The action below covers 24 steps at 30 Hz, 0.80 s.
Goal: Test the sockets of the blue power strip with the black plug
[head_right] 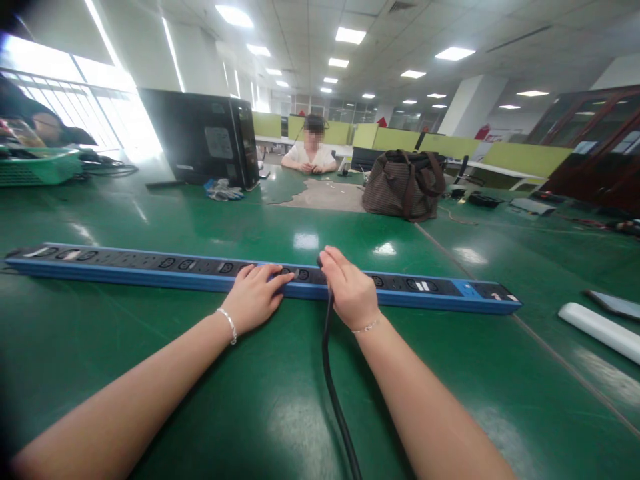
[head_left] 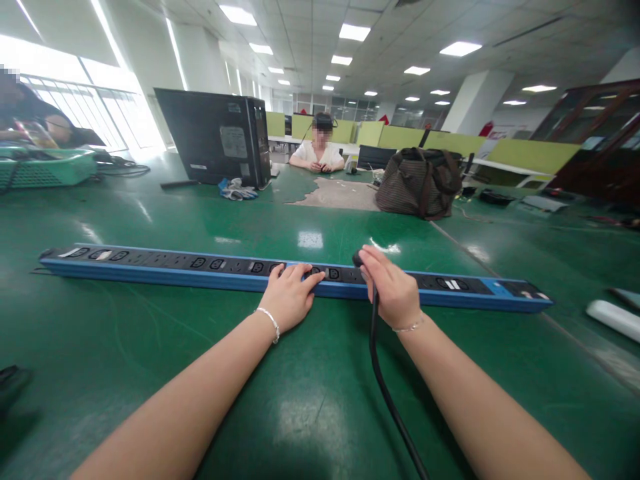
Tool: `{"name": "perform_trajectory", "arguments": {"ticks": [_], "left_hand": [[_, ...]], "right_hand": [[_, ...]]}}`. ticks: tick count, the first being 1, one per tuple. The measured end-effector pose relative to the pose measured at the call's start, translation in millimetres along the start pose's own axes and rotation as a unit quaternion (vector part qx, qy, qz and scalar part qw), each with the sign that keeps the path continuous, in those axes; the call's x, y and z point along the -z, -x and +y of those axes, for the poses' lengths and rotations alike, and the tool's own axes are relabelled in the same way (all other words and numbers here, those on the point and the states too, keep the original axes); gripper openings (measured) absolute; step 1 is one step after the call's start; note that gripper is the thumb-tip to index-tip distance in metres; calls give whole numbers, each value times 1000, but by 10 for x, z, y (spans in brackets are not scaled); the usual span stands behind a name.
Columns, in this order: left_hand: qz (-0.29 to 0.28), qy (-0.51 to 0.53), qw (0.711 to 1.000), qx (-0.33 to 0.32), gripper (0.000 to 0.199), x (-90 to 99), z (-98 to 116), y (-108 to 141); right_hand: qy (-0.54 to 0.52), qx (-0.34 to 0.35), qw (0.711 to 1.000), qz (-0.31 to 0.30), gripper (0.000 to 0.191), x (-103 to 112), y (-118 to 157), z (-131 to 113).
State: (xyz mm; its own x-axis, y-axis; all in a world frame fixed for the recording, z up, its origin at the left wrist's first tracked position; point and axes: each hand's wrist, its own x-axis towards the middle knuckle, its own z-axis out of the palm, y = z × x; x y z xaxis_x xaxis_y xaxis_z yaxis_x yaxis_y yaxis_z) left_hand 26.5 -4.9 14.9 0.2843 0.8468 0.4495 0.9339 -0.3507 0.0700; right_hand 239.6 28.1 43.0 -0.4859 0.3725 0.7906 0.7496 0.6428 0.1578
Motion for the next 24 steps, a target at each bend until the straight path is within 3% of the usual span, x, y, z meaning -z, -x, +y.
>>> {"name": "perform_trajectory", "arguments": {"ticks": [2, 5, 11, 16, 24], "left_hand": [[0, -3, 1000, -3, 40, -1, -1, 3], [0, -10, 1000, -5, 41, -6, -4, 6], [8, -12, 1000, -12, 43, -33, -38, 10], [11, -13, 1000, -18, 42, -35, -56, 20], [18, -11, 1000, -21, 43, -35, -39, 12]], "right_hand": [[9, -46, 997, 64, 35, 156, -98, 40], [11, -73, 992, 100, 33, 334, -141, 170], [40, -148, 987, 57, 33, 470, 123, 615], [48, -199, 978, 43, 32, 419, 438, 946], [37, -203, 979, -3, 30, 343, 750, 1165]]}}
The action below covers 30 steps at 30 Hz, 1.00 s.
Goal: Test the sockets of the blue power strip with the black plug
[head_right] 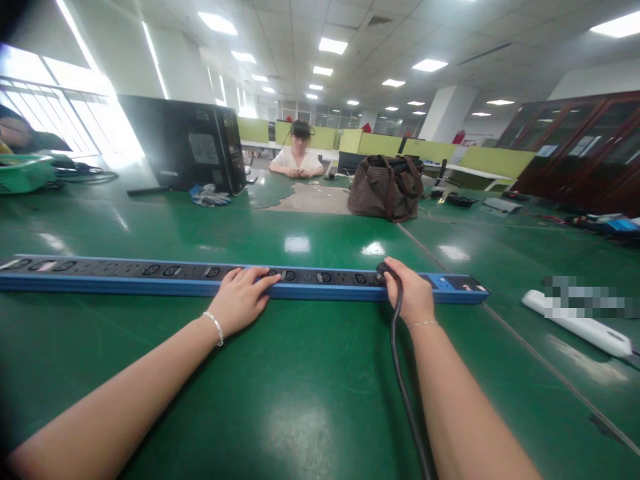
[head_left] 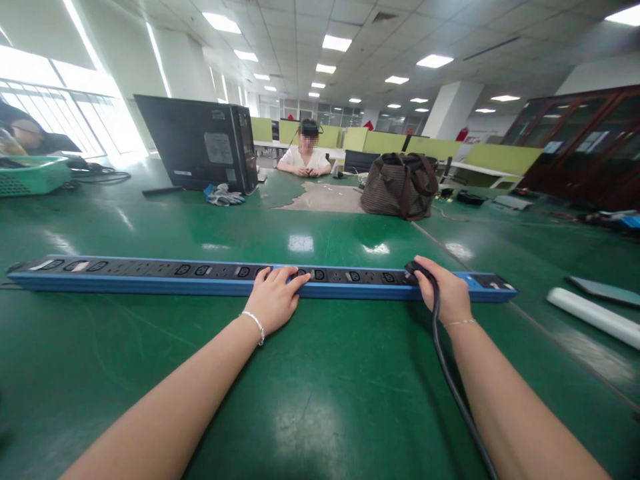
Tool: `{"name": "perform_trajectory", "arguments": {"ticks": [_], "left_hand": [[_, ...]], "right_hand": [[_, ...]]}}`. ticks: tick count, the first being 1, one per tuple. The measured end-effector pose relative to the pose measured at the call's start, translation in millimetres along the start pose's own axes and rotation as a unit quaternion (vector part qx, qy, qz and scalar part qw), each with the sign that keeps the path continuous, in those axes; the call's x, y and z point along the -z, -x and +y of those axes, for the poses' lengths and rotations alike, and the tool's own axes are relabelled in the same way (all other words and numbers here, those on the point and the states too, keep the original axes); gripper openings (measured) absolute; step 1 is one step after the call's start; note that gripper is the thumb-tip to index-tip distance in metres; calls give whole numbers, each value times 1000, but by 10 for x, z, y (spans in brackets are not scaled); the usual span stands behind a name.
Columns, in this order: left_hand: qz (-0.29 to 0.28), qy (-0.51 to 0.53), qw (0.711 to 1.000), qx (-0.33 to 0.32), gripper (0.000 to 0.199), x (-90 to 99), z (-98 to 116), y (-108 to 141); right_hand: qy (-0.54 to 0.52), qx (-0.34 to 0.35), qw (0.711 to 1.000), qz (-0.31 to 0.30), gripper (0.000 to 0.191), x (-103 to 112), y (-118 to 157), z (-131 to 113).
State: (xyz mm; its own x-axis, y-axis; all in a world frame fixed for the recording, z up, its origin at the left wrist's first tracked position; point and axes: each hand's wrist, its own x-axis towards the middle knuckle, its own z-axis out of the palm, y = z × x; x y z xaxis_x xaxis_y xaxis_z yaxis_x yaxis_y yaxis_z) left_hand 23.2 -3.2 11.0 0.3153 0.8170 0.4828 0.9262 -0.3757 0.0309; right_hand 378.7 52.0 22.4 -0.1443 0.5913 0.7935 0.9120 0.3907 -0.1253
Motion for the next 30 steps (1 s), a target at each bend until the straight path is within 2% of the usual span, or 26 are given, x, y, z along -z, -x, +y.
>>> {"name": "perform_trajectory", "arguments": {"ticks": [7, 15, 23, 30], "left_hand": [[-4, -5, 1000, -2, 42, 4, -5, 2], [-9, -4, 1000, 0, 43, -4, -14, -2], [-9, -4, 1000, -3, 44, -4, -12, 3], [-7, -2, 1000, 0, 44, -17, -15, 1]], "right_hand": [[-7, 0, 1000, 5, 30, 33, 32, -6], [-30, 66, 997, -32, 30, 29, 99, -85], [-37, 30, 998, -35, 32, -1, 161, -101], [6, 21, 998, -65, 35, 82, 205, -163]]}}
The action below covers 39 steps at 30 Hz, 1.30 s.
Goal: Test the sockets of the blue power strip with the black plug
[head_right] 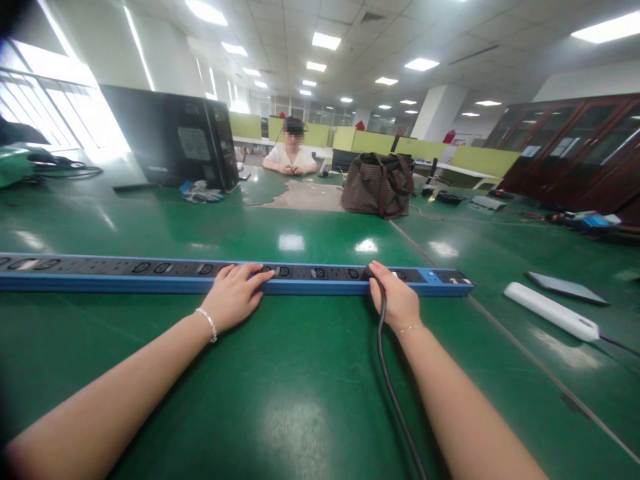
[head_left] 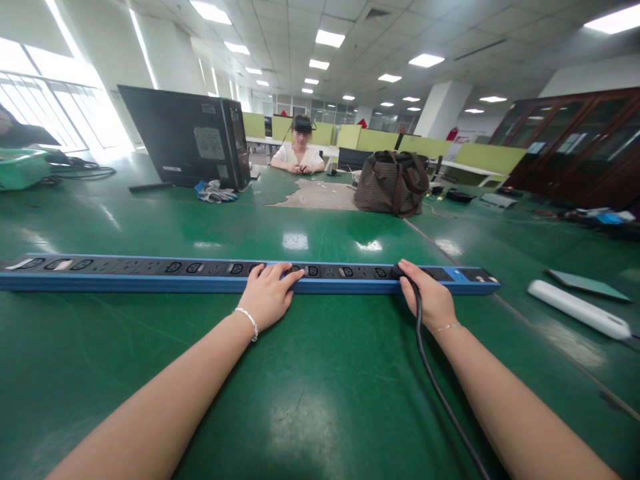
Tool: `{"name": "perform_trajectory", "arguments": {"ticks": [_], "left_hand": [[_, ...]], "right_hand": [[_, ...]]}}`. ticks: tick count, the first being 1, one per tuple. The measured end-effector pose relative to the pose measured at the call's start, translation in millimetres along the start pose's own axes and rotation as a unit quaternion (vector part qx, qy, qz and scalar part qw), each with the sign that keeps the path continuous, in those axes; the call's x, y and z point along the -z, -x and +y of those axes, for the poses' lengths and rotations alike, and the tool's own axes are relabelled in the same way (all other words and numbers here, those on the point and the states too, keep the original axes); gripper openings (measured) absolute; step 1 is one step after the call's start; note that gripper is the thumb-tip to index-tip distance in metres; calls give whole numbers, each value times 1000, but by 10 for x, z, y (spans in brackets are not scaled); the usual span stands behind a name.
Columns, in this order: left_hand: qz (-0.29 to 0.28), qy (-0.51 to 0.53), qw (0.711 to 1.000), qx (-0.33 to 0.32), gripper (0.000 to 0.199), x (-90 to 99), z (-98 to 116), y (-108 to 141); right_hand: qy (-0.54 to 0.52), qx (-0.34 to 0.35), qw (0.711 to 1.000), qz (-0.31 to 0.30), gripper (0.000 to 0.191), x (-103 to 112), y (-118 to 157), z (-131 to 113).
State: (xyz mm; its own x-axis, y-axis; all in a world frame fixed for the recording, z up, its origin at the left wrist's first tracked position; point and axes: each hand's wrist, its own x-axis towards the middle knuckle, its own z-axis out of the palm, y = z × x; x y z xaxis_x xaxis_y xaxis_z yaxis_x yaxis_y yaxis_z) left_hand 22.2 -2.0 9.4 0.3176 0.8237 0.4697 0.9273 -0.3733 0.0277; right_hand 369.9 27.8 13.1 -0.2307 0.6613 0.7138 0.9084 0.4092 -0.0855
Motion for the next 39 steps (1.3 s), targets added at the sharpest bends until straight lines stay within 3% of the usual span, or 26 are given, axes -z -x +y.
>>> {"name": "perform_trajectory", "arguments": {"ticks": [10, 22, 32, 39], "left_hand": [[-11, -1, 1000, 5, 43, 17, 4, -1], [-16, -4, 1000, 4, 44, 50, 13, 3], [-21, -13, 1000, -2, 45, 44, 0, 8], [-20, -5, 1000, 3, 45, 38, -1, 13]], "right_hand": [[-2, -36, 999, -6, 36, -10, -11, -59], [20, -63, 996, -60, 33, 79, -129, -18], [-11, -50, 998, -42, 37, 23, -10, -55], [-43, -77, 996, 25, 33, -79, 0, -97]]}}
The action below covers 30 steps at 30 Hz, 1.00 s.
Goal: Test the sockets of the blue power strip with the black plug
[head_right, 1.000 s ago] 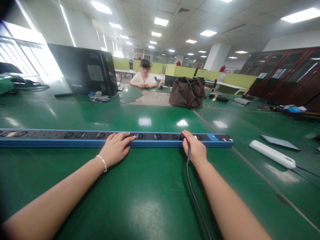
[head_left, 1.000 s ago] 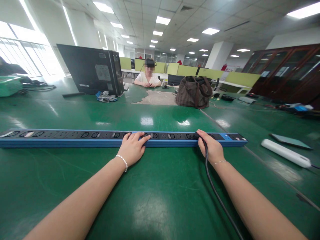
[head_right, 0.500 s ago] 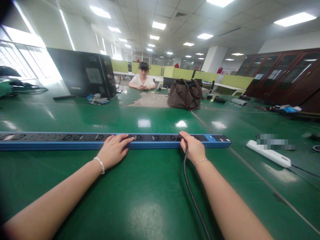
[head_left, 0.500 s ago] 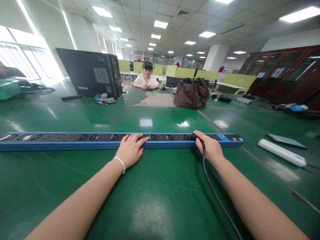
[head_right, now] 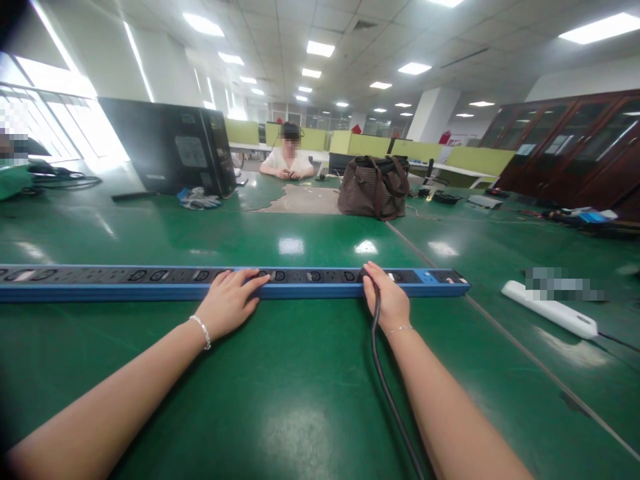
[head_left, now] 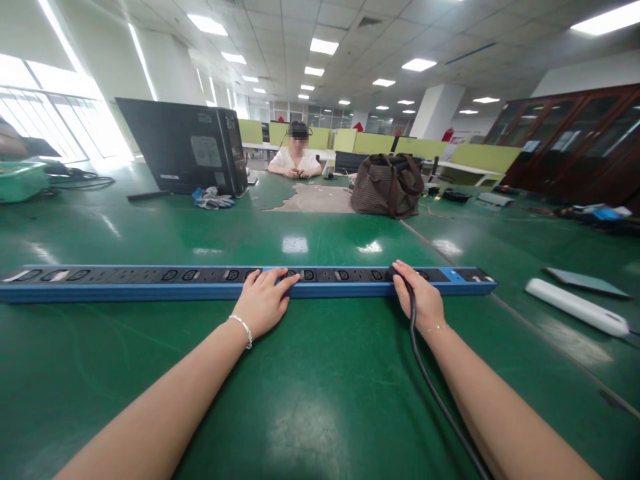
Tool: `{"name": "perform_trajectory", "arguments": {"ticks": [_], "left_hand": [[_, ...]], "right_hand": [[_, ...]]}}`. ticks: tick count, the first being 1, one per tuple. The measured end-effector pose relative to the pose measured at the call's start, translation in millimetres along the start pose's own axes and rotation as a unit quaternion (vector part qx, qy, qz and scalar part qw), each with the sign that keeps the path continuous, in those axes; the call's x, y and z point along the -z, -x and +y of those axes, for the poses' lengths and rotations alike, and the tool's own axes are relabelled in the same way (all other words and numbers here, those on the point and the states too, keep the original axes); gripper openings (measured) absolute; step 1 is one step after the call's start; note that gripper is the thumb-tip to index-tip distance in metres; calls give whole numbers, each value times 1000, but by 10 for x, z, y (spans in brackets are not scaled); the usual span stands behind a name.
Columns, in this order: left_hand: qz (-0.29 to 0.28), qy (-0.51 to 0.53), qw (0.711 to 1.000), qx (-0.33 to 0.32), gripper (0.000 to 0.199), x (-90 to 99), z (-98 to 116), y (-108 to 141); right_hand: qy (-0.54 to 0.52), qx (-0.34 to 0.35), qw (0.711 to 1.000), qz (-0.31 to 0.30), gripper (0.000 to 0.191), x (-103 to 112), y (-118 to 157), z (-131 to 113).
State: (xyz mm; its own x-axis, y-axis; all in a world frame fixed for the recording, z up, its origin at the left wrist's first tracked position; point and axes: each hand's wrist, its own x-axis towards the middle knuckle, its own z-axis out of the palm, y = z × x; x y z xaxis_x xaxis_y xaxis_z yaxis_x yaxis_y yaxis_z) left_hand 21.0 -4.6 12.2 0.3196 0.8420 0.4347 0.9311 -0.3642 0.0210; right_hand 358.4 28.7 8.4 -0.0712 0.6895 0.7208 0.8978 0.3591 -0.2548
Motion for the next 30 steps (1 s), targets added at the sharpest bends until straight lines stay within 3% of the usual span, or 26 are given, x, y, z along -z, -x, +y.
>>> {"name": "perform_trajectory", "arguments": {"ticks": [9, 17, 26, 30], "left_hand": [[5, 6, 1000, -1, 44, -11, -6, -3], [2, 6, 1000, 0, 44, -1, -3, -7], [1, 8, 1000, 3, 43, 5, 0, -11], [0, 6, 1000, 4, 43, 2, 0, -17]], "right_hand": [[118, -28, 993, 2, 39, -23, 1, 36], [153, -23, 988, -10, 41, -23, -15, 44], [91, -45, 995, 20, 39, -91, 15, 58], [-91, -139, 979, 115, 45, -66, -114, 127]]}}
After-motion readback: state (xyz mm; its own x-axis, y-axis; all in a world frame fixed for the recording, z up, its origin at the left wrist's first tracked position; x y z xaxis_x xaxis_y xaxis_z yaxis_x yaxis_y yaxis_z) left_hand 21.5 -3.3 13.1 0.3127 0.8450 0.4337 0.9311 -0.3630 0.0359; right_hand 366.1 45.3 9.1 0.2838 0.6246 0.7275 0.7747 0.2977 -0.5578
